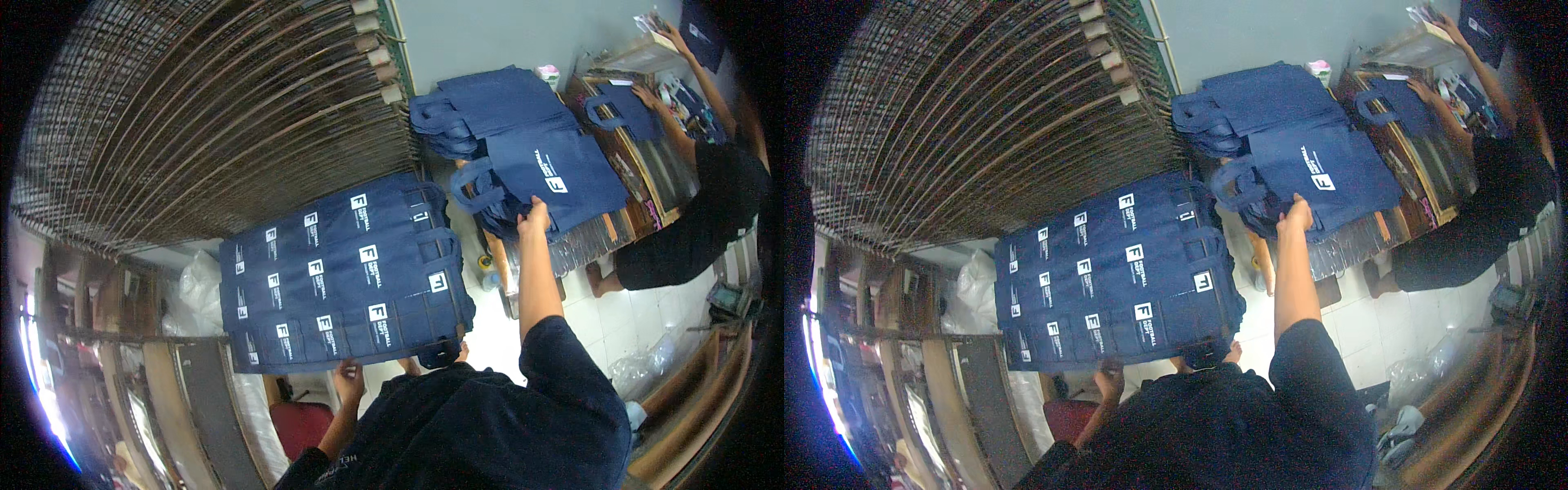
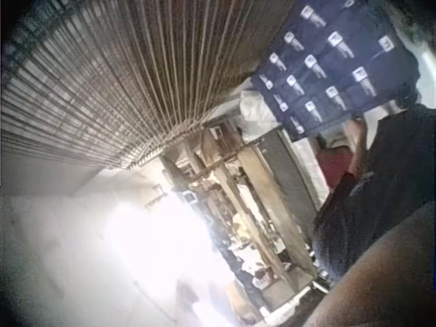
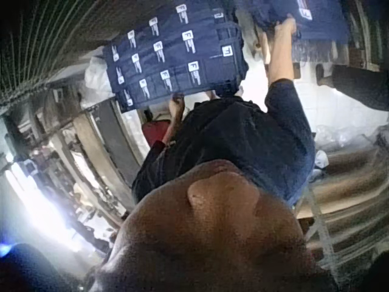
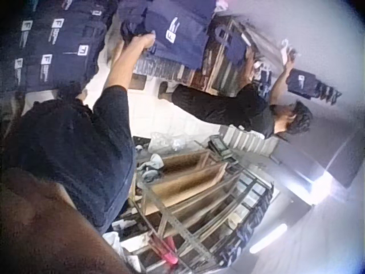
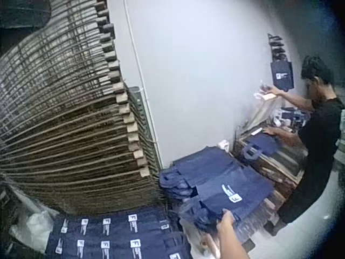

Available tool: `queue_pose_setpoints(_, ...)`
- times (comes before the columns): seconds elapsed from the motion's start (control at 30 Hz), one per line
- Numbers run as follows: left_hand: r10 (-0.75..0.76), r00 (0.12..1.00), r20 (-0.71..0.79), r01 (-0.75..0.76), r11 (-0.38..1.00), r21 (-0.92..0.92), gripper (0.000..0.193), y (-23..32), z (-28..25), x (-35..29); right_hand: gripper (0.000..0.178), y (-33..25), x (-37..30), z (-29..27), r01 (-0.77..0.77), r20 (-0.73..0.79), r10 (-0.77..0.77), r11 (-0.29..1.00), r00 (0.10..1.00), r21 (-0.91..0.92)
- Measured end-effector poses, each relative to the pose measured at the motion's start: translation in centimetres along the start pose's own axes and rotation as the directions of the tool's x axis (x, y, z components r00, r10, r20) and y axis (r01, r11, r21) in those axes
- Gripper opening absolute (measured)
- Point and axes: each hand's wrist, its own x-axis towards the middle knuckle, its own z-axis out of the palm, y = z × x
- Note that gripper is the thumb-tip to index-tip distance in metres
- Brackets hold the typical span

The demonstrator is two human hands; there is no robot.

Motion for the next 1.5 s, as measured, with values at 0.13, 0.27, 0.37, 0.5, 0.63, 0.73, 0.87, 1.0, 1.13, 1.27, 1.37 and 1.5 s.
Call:
queue_pose_setpoints(0.13, 0.29, 0.946, 0.142, -0.244, 0.93, -0.274, 0.028, 6.9, 4.8, 4.5, 0.029, -1.4, 3.2, -1.6, 0.061, 0.226, -0.133, 0.953, 0.965, 0.298)
queue_pose_setpoints(0.27, 0.371, 0.721, 0.585, -0.058, 0.874, -0.482, 0.042, 23.1, 4.9, 5.3, 0.031, -3.9, -1.8, -4.5, -0.151, 0.458, 0.058, 0.974, 0.887, 0.169)
queue_pose_setpoints(0.37, 0.409, 0.41, 0.815, 0.152, 0.851, -0.503, 0.066, 28.5, 8.9, 5.4, 0.036, -2.5, -6.8, -6.6, -0.094, 0.454, 0.038, 0.99, 0.89, 0.101)
queue_pose_setpoints(0.5, 0.385, 0.268, 0.883, 0.571, 0.675, -0.467, 0.091, 35.2, 10.9, 5.0, 0.021, 1.2, -10.1, -11.6, 0.078, 0.567, -0.11, 0.994, 0.816, 0.081)
queue_pose_setpoints(0.63, 0.133, 0.717, 0.684, 0.51, 0.568, -0.646, 0.031, 36.3, 9.3, 4.4, 0.021, 5.1, -15.1, -16.5, 0.459, 0.591, -0.366, 0.889, 0.719, -0.008)
queue_pose_setpoints(0.73, 0.212, 0.861, 0.462, 0.301, 0.52, -0.799, 0.024, 34.1, 7.0, 4.9, 0.019, 7.7, -18.4, -19.4, 0.929, 0.75, -0.599, 0.365, 0.282, -0.058)
queue_pose_setpoints(0.87, 0.321, 0.895, 0.311, 0.179, 0.382, -0.907, 0.036, 29.4, 0.2, 6.4, 0.048, 13.6, -14.1, -26.5, 0.328, 0.833, 0.242, 0.837, 0.497, -0.439)
queue_pose_setpoints(1.0, 0.16, 0.897, 0.411, 0.297, 0.47, -0.831, 0.039, 22.8, -8.3, 7.0, 0.079, 11.8, -10.7, -29.2, -0.469, 0.747, 0.587, 0.779, 0.312, -0.416)
queue_pose_setpoints(1.13, -0.003, 0.896, 0.443, 0.394, 0.461, -0.795, 0.033, 14.0, -12.8, 6.3, 0.055, 11.6, -13.0, -24.5, -0.153, 0.673, 0.589, 0.792, 0.447, -0.591)
queue_pose_setpoints(1.27, -0.295, 0.853, 0.431, 0.518, 0.368, -0.772, 0.051, 5.9, -15.7, 6.4, 0.043, 17.5, -16.7, -21.2, 0.018, 0.63, 0.736, 0.647, 0.247, -0.763)
queue_pose_setpoints(1.37, -0.32, 0.799, 0.508, 0.598, 0.346, -0.723, 0.062, -0.9, -20.8, 7.6, 0.048, 23.1, -22.2, -19.5, 0.118, 0.569, 0.779, 0.559, 0.263, -0.82)
queue_pose_setpoints(1.5, -0.367, 0.854, 0.369, 0.506, 0.421, -0.752, 0.056, -13.7, -26.2, 9.7, 0.044, 32.4, -30.5, -17.6, 0.375, 0.576, 0.766, 0.463, 0.286, -0.803)
